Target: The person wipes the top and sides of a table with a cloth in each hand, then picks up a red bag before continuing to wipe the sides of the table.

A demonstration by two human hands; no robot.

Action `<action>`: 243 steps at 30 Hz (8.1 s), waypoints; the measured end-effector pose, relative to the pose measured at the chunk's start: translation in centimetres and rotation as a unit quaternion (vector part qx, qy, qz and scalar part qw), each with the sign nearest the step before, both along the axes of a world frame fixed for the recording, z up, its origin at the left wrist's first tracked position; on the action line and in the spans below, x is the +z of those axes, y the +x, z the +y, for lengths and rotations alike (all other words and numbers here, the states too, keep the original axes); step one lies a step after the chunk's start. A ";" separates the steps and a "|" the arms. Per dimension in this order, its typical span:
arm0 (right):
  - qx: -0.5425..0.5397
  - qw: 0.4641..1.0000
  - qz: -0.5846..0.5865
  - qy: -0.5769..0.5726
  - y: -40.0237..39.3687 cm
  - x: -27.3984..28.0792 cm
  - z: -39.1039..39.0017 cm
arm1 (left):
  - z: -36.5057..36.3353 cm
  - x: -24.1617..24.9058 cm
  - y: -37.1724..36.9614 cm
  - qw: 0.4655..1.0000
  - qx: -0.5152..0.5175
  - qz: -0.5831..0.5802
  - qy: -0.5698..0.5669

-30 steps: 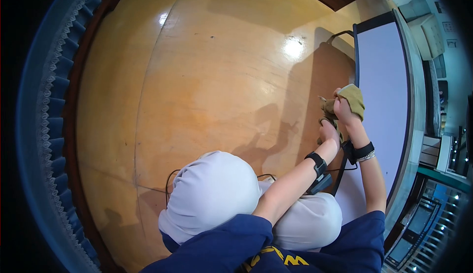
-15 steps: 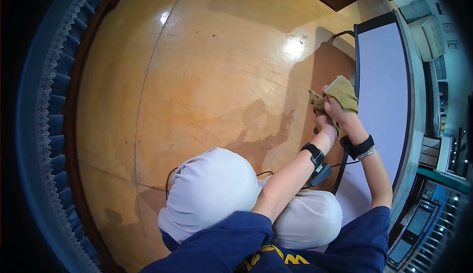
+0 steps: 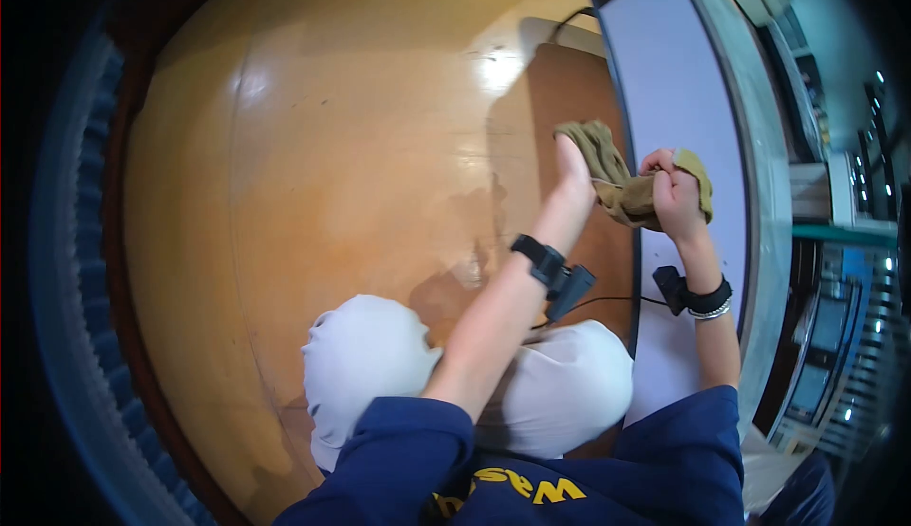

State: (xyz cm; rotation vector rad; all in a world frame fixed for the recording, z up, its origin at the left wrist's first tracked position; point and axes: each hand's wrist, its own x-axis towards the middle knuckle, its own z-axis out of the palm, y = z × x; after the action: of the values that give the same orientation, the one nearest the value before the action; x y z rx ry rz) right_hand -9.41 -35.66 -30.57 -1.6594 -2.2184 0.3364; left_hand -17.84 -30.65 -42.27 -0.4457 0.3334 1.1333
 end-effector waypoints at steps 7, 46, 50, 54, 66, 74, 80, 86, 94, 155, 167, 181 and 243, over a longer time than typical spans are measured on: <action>-0.112 0.913 -0.165 0.357 5.8 6.1 -7.7 | 2.7 11.9 -5.1 0.957 0.045 0.135 0.253; -0.346 0.885 0.095 0.297 13.9 3.7 -14.1 | 6.4 23.0 -22.9 0.718 0.322 0.334 0.519; -0.226 0.913 0.103 0.325 10.9 1.6 -8.4 | 7.8 22.4 -24.1 0.711 0.312 0.352 0.522; -0.196 0.939 0.153 0.236 7.1 -0.9 -2.1 | 11.3 20.0 -23.3 0.725 0.268 0.351 0.528; -0.239 0.959 -0.023 -0.147 7.8 -5.4 -7.6 | 21.1 15.1 -14.5 0.786 0.075 0.298 0.537; -0.368 0.884 0.031 -0.288 8.8 -4.3 -16.6 | 21.9 18.6 -8.8 0.729 -0.060 0.345 0.588; -0.377 0.834 -0.088 -0.393 10.0 -7.0 -21.3 | 23.2 16.8 -12.6 0.646 -0.155 0.472 0.579; -0.345 0.859 0.018 -0.378 9.9 -8.7 -19.3 | 18.7 13.2 -26.1 0.512 -0.117 0.677 0.516; -0.310 0.882 -0.110 -0.337 13.5 -5.7 -18.5 | 15.2 17.0 -31.8 0.261 -0.190 0.804 0.500; -0.575 0.386 0.022 -0.721 -17.5 -25.5 -72.8 | 30.6 0.1 -17.8 0.055 -0.353 0.680 0.640; -0.289 0.791 0.001 -0.539 6.1 0.5 -35.2 | 28.7 3.1 -13.8 0.096 -0.328 0.605 0.719; -0.406 0.844 0.026 -0.350 8.0 5.8 -26.7 | 27.6 -0.8 -14.2 0.123 -0.462 0.576 0.663; -0.591 0.714 0.320 -0.195 0.2 -0.2 -18.5 | 8.9 -7.4 -8.5 0.594 -0.665 0.320 0.320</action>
State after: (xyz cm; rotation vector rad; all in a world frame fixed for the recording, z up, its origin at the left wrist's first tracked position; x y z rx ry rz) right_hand -9.24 -54.19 -30.72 -2.2931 -0.3500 0.8393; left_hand -26.38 -21.73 -49.69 0.8584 0.6744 -0.2221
